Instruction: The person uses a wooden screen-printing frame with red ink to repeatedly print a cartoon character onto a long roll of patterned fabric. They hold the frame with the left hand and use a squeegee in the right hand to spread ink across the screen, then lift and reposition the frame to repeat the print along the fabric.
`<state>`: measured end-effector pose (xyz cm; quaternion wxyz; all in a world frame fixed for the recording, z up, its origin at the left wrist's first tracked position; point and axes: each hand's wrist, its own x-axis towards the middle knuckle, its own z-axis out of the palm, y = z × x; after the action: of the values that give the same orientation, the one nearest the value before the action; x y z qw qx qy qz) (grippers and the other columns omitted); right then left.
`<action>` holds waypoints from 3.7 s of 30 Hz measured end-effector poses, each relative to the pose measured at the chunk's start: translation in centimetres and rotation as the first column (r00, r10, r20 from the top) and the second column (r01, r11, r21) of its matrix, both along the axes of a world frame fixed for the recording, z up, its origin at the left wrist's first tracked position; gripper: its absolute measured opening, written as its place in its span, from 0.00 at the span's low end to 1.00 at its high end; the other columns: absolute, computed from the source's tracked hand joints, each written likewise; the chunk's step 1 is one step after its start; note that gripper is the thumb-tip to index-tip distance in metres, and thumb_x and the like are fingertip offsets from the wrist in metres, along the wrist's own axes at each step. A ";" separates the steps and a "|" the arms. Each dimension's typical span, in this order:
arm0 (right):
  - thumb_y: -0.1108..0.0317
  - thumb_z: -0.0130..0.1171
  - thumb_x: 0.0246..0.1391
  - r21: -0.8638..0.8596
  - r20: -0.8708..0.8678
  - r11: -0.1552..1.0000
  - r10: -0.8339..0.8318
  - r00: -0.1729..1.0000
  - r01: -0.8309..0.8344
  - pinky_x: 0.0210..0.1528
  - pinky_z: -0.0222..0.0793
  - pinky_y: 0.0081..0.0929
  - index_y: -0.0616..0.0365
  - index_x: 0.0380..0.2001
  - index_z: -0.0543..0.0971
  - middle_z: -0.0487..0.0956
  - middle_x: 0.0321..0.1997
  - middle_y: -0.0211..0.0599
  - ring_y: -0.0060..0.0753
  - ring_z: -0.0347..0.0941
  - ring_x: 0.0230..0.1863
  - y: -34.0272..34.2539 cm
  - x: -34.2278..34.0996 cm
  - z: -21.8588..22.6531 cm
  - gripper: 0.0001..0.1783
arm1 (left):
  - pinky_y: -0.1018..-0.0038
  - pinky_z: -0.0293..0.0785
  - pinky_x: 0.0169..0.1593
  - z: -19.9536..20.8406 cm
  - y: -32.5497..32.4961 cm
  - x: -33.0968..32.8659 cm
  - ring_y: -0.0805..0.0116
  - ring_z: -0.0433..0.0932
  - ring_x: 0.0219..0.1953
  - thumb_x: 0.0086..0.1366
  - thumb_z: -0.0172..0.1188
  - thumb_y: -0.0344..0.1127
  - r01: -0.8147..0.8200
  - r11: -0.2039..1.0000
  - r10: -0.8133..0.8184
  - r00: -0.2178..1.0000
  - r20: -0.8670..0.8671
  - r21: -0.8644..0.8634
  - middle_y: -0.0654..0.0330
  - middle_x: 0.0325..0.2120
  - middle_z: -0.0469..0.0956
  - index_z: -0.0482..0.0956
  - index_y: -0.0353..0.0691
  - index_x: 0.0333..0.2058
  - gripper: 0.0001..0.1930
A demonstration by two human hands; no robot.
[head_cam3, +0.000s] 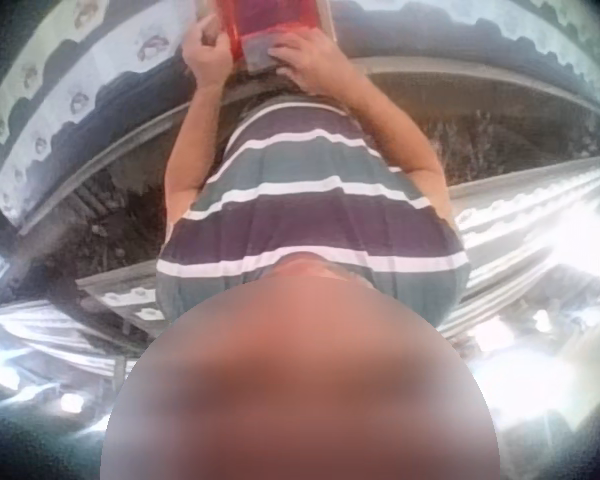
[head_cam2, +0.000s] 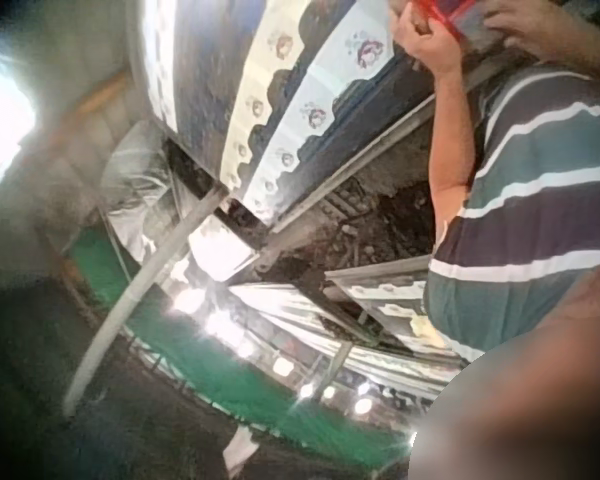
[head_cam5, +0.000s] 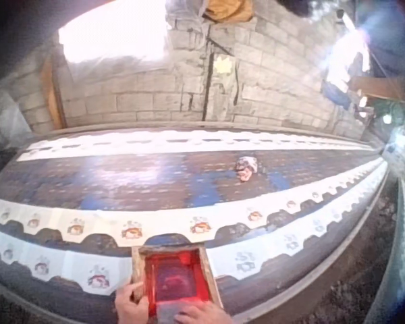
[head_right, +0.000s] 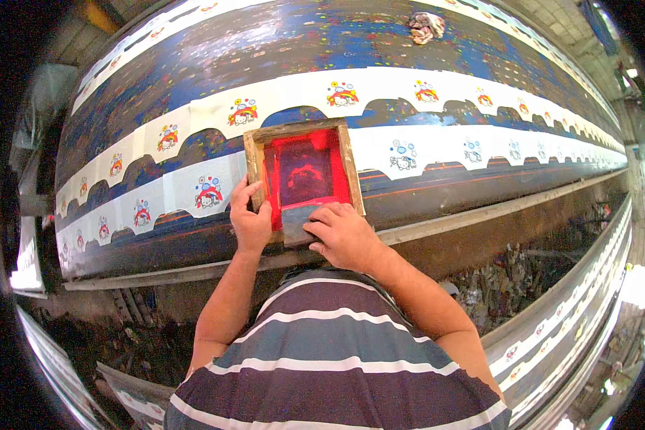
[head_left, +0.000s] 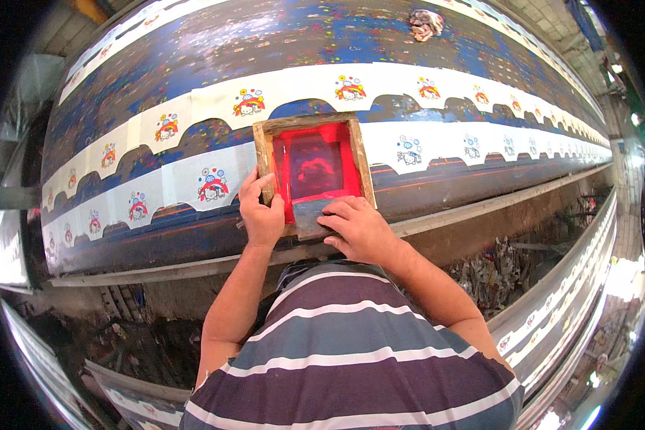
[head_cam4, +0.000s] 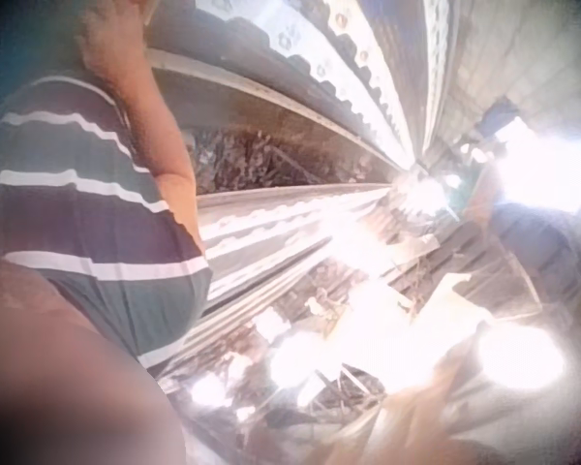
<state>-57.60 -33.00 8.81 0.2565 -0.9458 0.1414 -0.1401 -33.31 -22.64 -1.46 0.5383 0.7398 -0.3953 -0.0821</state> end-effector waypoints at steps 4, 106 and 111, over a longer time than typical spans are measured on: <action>0.67 0.80 0.57 -0.022 0.171 0.968 -0.241 0.955 0.248 0.75 0.74 0.56 0.54 0.59 0.88 0.84 0.65 0.44 0.59 0.78 0.70 0.2 -1.7 -0.4 0.25 | 0.54 0.68 0.80 0.2 -0.2 0.3 0.43 0.78 0.73 0.57 0.68 0.19 0.011 1.000 -0.011 0.999 -0.039 0.011 0.41 0.69 0.82 0.92 0.39 0.50 0.22; 0.74 0.66 0.55 -0.271 0.034 0.962 0.041 0.999 -0.031 0.61 0.76 0.53 0.56 0.54 0.87 0.86 0.54 0.44 0.53 0.82 0.56 -23.8 -15.3 -1.8 0.22 | 0.59 0.76 0.73 0.1 -15.0 -20.6 0.48 0.84 0.67 0.72 0.70 0.21 -0.049 0.997 0.046 0.998 -0.051 -0.052 0.39 0.64 0.85 0.92 0.39 0.44 0.07; 0.71 0.66 0.57 -0.230 0.017 0.972 0.059 0.998 -0.054 0.60 0.76 0.53 0.57 0.55 0.87 0.85 0.54 0.43 0.53 0.81 0.57 -19.3 -17.9 -1.6 0.22 | 0.57 0.75 0.73 0.0 -14.9 -20.4 0.47 0.84 0.68 0.73 0.70 0.21 -0.034 0.998 0.031 0.998 -0.049 -0.058 0.37 0.66 0.84 0.91 0.38 0.44 0.06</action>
<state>-75.49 -52.26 7.18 0.1511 -0.9710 0.0941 -0.1596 -53.70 -37.53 -1.48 0.5704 0.7277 -0.3725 -0.0796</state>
